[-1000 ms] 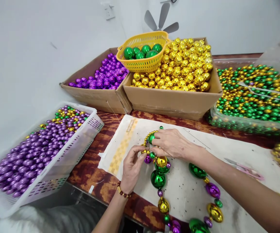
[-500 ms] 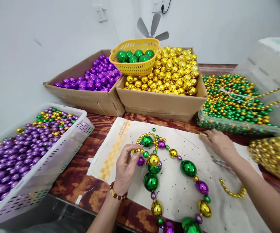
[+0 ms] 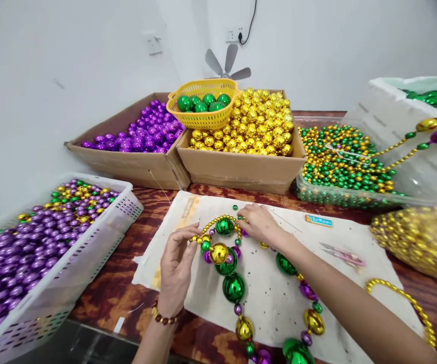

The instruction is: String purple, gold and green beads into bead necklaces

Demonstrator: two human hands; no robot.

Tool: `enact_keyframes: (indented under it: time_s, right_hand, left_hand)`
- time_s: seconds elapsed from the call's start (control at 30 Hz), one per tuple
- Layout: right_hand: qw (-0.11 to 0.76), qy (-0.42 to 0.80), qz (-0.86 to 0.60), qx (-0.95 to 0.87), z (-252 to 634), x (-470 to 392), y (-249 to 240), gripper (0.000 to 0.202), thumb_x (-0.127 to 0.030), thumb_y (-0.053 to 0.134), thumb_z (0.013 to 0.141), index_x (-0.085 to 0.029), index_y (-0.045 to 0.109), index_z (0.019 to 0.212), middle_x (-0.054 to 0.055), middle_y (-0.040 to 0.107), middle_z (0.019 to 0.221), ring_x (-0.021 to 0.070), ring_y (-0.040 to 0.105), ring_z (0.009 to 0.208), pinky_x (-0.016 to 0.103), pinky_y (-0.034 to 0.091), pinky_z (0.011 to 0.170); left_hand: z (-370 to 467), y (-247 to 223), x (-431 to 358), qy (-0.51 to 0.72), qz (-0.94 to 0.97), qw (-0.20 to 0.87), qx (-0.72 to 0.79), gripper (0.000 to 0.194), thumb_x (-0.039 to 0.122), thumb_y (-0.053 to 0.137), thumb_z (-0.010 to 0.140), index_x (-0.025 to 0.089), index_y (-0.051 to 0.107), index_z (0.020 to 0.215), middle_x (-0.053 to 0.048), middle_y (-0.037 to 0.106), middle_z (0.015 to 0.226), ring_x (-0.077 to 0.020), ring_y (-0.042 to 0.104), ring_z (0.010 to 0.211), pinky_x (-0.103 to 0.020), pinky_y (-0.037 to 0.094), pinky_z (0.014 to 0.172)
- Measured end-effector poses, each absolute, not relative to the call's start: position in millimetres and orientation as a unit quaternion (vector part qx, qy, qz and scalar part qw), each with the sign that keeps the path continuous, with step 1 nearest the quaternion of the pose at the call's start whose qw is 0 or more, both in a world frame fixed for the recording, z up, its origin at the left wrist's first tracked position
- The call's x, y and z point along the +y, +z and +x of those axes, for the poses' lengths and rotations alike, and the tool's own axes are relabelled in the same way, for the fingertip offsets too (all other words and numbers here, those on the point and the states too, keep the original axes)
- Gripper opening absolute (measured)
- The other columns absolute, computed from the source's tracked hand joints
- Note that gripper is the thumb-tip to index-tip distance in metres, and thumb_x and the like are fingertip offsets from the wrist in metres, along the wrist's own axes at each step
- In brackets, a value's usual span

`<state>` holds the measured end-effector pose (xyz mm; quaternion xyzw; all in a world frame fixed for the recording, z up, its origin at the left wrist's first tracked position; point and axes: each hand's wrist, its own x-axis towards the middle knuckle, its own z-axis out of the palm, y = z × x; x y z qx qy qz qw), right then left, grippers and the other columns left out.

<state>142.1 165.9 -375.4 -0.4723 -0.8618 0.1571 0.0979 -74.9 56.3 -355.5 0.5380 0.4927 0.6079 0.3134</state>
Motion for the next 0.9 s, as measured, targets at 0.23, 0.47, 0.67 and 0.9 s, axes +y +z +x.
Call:
enact_keyframes:
  time_s: [0.23,0.47,0.67,0.9]
  right_hand:
    - [0.121,0.278,-0.473,-0.827,117,166,-370,0.017,-0.016,0.045,0.085,-0.015,0.059,0.096,0.008,0.064,0.092,0.0207,0.058,0.086,0.032,0.042,0.076]
    - [0.09,0.504,-0.39,-0.765,145,137,-295,0.022,-0.039,0.057,0.087,-0.017,0.061,0.085,-0.003,0.057,0.061,0.0107,0.055,0.052,0.02,0.042,0.046]
    - [0.268,0.602,-0.38,-0.649,150,88,-180,0.02,-0.033,0.055,0.091,-0.017,0.058,0.081,-0.003,0.063,0.064,0.0044,0.051,0.037,0.021,0.047,0.045]
    - [0.531,0.275,-0.505,-0.623,169,58,-57,0.06,-0.023,0.008,0.093,-0.001,0.062,0.104,0.01,0.066,0.108,0.0036,0.061,0.062,0.032,0.032,0.049]
  left_hand:
    - [-97,-354,62,0.667,0.454,0.39,0.444,0.01,0.023,0.059,0.088,0.02,0.059,0.097,-0.007,0.061,0.113,-0.0226,0.053,0.12,-0.043,0.035,0.108]
    - [-112,-330,76,0.685,0.431,0.479,0.34,0.006,0.022,0.056,0.09,0.02,0.059,0.095,-0.006,0.059,0.116,-0.0223,0.049,0.124,-0.044,0.037,0.108]
    - [-98,-295,95,0.655,0.507,0.486,0.277,0.012,0.021,0.059,0.088,0.02,0.059,0.1,-0.009,0.062,0.116,-0.0228,0.055,0.117,-0.044,0.039,0.105]
    - [-84,-306,115,0.647,0.527,0.447,0.322,0.025,0.031,0.059,0.087,0.019,0.059,0.109,-0.01,0.064,0.112,-0.0214,0.058,0.112,-0.04,0.041,0.101]
